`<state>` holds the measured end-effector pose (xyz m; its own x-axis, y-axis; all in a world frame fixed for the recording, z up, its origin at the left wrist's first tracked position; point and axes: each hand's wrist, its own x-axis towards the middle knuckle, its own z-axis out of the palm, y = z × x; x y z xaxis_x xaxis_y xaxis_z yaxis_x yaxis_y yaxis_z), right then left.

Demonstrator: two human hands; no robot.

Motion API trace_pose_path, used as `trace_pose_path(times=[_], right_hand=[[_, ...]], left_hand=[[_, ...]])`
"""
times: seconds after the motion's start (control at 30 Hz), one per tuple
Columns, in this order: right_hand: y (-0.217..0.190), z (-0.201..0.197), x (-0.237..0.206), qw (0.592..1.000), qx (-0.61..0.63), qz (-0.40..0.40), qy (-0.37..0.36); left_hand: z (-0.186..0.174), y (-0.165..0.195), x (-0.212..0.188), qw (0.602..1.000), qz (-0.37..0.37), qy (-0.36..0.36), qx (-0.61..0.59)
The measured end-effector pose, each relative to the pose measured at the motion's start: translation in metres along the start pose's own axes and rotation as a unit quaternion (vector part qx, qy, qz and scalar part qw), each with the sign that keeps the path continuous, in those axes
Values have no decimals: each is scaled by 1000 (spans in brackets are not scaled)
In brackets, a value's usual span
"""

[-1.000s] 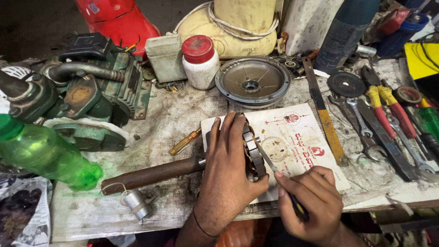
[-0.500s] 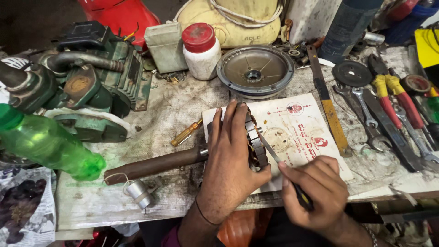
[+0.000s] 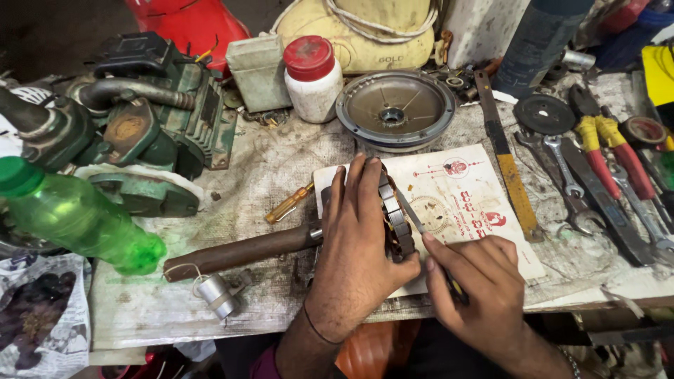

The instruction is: The person holds a circular metal component against the workbench with one hand and files its edge with a file held in the other hand, repeatedly working around the rim of the part throughout the episode.

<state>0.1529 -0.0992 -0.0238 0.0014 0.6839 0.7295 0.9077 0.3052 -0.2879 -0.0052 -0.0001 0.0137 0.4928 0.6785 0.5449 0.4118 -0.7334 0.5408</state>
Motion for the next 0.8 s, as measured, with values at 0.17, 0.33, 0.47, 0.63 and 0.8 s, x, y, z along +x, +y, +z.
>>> trace_pose_path(times=[0.17,0.33,0.47,0.63,0.8], right_hand=[[0,0,0,1000,3,-6,13],[-2,-1,3,1000,7,-5,8],[1,-2,3,1000,13,-4,5],[1,-3,2,999,36,-11,10],[-1,-3,4,1000,4,8,-3]], left_hand=[[1,-1,0,1000,-6,1,0],[1,-1,0,1000,0,-2,2],[0,0,1,1000,-13,-10,11],[0,1,0,1000,-8,-10,12],[2,0,0,1000,-8,-8,10]])
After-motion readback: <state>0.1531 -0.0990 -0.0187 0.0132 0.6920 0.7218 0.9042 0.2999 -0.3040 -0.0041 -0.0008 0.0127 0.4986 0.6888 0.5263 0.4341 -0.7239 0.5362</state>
